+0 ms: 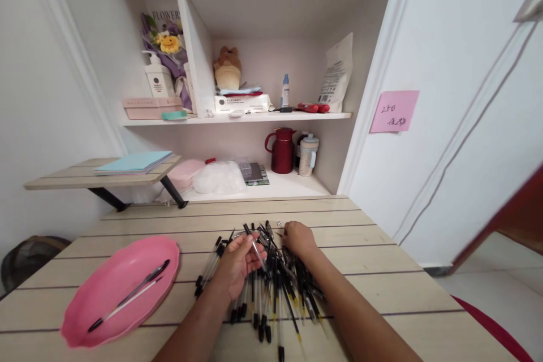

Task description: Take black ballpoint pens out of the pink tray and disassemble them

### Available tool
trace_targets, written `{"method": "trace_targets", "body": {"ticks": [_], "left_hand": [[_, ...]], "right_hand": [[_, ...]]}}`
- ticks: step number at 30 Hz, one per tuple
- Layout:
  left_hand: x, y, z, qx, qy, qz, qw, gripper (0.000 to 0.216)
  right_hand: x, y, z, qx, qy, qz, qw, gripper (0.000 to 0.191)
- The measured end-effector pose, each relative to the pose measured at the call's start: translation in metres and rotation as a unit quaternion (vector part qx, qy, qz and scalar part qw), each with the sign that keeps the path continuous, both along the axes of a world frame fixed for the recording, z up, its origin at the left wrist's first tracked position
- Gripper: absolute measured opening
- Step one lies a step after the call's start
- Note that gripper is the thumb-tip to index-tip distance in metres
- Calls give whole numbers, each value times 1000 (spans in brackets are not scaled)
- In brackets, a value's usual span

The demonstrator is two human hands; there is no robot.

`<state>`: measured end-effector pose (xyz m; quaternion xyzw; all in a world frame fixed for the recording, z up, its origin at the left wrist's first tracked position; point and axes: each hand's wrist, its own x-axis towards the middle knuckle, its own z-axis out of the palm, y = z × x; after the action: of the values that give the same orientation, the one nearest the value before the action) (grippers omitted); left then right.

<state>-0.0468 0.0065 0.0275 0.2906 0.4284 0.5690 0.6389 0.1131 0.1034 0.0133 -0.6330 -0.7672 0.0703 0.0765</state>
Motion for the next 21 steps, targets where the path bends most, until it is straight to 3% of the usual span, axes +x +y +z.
{"method": "trace_targets", "body": {"ticks": [7,13,17,21], "left_hand": [[0,0,-1,-3,1,1,1000,34],[0,-3,2,4,10,-16,1000,36],[3,-6,6,12,12,-39,999,35],[5,-9,8,28,18,-59,998,36]], "right_hand": [[0,-2,6,14,6,23,1000,19],[-1,-9,27,51,40,37,997,18],[-2,-17,48,105,180,63,976,15],[-8,-26,61,67,396,129,907,13]]}}
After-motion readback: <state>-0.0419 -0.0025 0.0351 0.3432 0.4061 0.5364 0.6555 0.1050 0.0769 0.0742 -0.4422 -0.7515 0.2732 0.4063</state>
